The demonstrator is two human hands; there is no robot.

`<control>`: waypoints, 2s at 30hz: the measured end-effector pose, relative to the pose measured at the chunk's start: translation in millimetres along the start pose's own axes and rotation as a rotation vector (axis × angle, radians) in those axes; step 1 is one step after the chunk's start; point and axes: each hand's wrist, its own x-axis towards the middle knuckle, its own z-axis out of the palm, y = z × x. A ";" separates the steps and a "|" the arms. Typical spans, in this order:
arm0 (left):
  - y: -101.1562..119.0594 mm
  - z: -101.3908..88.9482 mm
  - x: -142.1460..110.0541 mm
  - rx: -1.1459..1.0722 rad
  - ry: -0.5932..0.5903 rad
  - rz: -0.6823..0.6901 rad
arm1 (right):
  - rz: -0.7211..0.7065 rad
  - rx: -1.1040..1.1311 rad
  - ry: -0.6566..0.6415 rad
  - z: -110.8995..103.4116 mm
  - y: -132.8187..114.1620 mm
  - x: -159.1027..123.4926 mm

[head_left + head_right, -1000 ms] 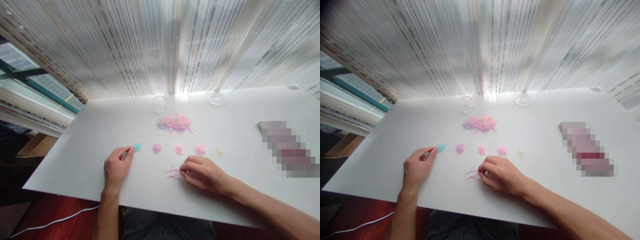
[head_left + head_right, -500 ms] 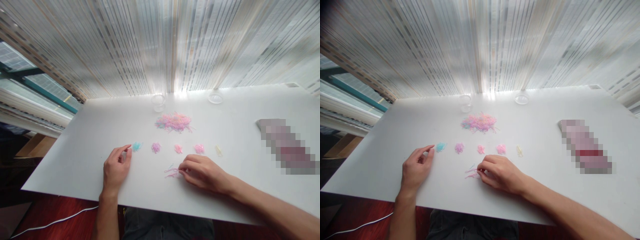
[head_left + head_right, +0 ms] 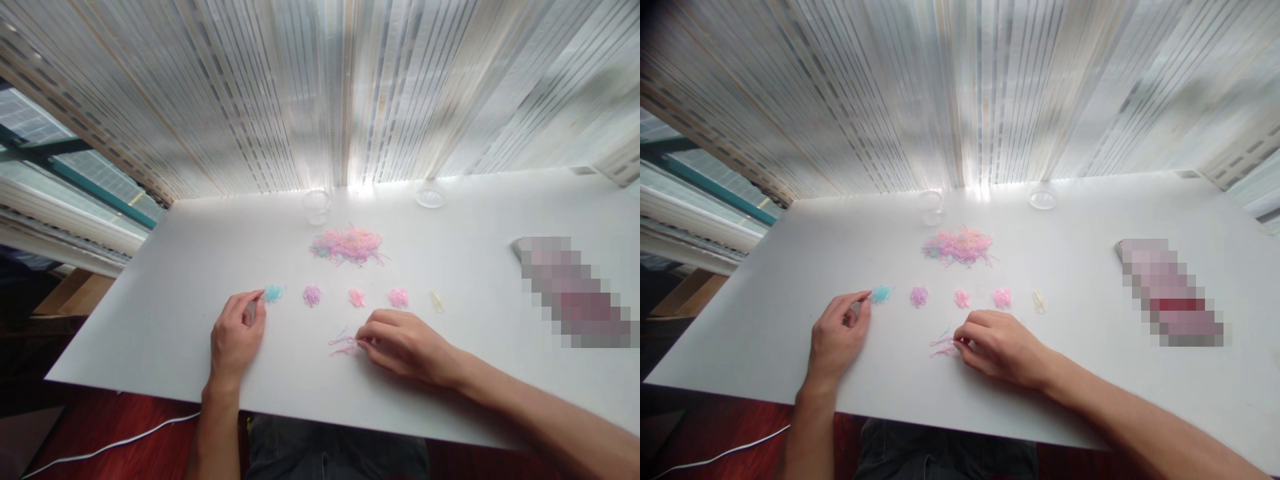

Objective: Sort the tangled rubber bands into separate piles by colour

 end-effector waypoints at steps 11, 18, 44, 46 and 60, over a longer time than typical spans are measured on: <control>1.2 -3.1 -2.3 0.059 -0.103 -0.120 | 0.005 0.010 -0.014 0.6 0.6 0.2; 3.5 -2.4 -2.8 0.057 -0.081 -0.079 | 0.006 0.012 -0.023 -0.6 -0.4 -0.3; 85.6 12.3 -31.7 -0.159 -0.355 0.382 | 0.019 -0.023 0.024 2.0 1.9 -1.5; 84.7 13.8 -32.8 -0.145 -0.350 0.397 | 0.018 -0.021 0.020 1.3 1.9 -1.1; 91.5 13.9 -33.1 -0.369 -0.350 0.516 | 0.006 -0.007 0.111 3.5 0.8 -1.5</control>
